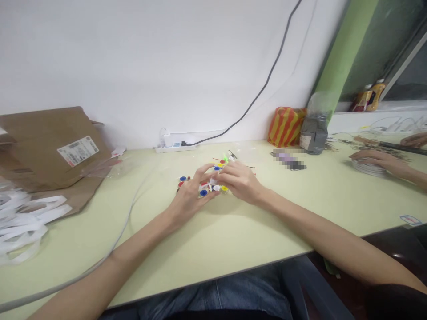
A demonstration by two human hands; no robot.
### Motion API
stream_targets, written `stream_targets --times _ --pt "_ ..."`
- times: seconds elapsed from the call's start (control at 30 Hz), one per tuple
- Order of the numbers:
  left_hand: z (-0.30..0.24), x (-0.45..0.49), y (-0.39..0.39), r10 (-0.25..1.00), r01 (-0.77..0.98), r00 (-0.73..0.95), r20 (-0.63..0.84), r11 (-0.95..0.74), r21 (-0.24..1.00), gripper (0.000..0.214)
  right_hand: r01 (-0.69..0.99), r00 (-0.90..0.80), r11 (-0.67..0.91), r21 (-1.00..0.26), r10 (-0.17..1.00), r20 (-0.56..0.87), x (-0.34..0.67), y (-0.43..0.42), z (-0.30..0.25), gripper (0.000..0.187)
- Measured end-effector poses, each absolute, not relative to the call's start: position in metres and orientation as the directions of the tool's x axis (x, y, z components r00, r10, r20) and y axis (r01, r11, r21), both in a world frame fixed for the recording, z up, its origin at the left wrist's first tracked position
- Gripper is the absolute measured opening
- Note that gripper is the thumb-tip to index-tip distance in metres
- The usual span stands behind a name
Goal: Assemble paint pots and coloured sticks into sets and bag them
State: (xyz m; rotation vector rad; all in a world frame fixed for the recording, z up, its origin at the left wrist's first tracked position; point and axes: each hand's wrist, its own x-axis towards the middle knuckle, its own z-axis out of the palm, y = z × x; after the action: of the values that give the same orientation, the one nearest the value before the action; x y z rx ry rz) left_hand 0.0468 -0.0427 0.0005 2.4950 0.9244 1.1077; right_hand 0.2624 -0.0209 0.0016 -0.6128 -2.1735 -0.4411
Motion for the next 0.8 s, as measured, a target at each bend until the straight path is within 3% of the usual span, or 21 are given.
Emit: stream_targets --times 0.17,0.27,0.33,0.57,0.8 --pt "-0.001 0.048 -0.043 0.623 0.525 0.539 0.566 -0.775 0.353 0.067 0.763 -0.364 0.637 -0.111 0.565 0.740 0.310 0.007 0.017 0.014" --pt "-0.001 0.047 -0.042 0.614 0.549 0.561 0.555 -0.778 0.306 0.063 0.824 -0.383 0.536 -0.184 0.766 0.516 0.333 0.013 0.027 0.011" --pt "-0.001 0.046 -0.040 0.601 0.545 0.582 0.548 -0.788 0.286 0.059 0.846 -0.412 0.498 -0.190 0.837 0.361 0.337 0.010 0.032 0.010" --pt "-0.002 0.046 -0.038 0.536 0.498 0.622 0.571 -0.834 0.240 0.052 0.944 -0.328 0.329 -0.030 0.944 0.038 0.321 -0.001 0.030 0.014" --pt "-0.002 0.046 -0.038 0.520 0.486 0.629 0.577 -0.843 0.230 0.054 0.963 -0.270 0.270 0.009 0.958 0.097 0.319 0.008 0.017 0.014"
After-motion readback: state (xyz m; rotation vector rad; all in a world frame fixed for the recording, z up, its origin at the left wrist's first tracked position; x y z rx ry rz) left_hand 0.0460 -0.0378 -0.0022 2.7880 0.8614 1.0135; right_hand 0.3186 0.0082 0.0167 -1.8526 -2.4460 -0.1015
